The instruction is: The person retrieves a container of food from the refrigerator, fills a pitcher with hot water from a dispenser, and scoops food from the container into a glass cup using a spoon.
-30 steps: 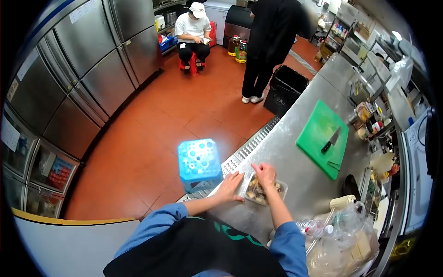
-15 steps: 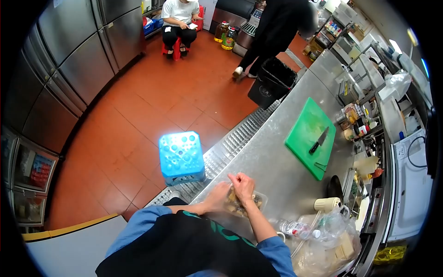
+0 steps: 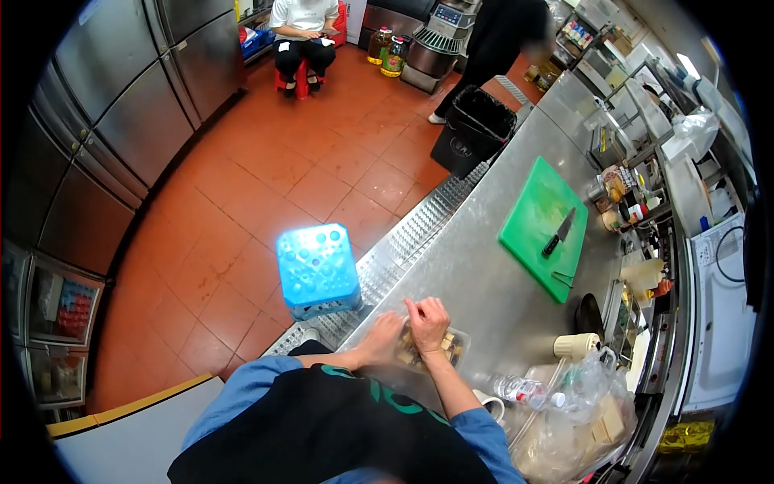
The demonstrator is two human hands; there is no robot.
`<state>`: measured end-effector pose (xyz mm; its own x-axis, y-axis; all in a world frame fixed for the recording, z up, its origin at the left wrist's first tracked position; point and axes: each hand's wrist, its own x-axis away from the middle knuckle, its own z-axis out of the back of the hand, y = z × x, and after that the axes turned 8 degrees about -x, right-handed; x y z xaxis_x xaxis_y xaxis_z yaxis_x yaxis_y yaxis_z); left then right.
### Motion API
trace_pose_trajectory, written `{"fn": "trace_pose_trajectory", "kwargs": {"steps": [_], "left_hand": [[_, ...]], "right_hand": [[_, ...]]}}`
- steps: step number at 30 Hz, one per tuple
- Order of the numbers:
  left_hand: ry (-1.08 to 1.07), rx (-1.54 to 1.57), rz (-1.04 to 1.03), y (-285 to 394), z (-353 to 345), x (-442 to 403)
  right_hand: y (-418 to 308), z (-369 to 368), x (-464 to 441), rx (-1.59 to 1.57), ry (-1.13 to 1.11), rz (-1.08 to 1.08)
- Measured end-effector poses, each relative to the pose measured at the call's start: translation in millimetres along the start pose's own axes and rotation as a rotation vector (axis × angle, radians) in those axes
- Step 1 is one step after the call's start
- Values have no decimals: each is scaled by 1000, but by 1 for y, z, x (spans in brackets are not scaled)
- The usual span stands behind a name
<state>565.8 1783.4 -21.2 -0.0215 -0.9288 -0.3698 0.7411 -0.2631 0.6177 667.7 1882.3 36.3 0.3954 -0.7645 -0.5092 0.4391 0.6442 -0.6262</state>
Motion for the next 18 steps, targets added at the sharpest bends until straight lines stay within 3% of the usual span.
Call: {"fn": "trace_pose_trajectory", "kwargs": {"steps": [6,18], "left_hand": [[20,34,5,5,8,-4],[73,195,-1,13,11,-13]], "right_hand": [[-12,6,-6,9,75,73],[-49,41,-24,-19,-144,239]]}}
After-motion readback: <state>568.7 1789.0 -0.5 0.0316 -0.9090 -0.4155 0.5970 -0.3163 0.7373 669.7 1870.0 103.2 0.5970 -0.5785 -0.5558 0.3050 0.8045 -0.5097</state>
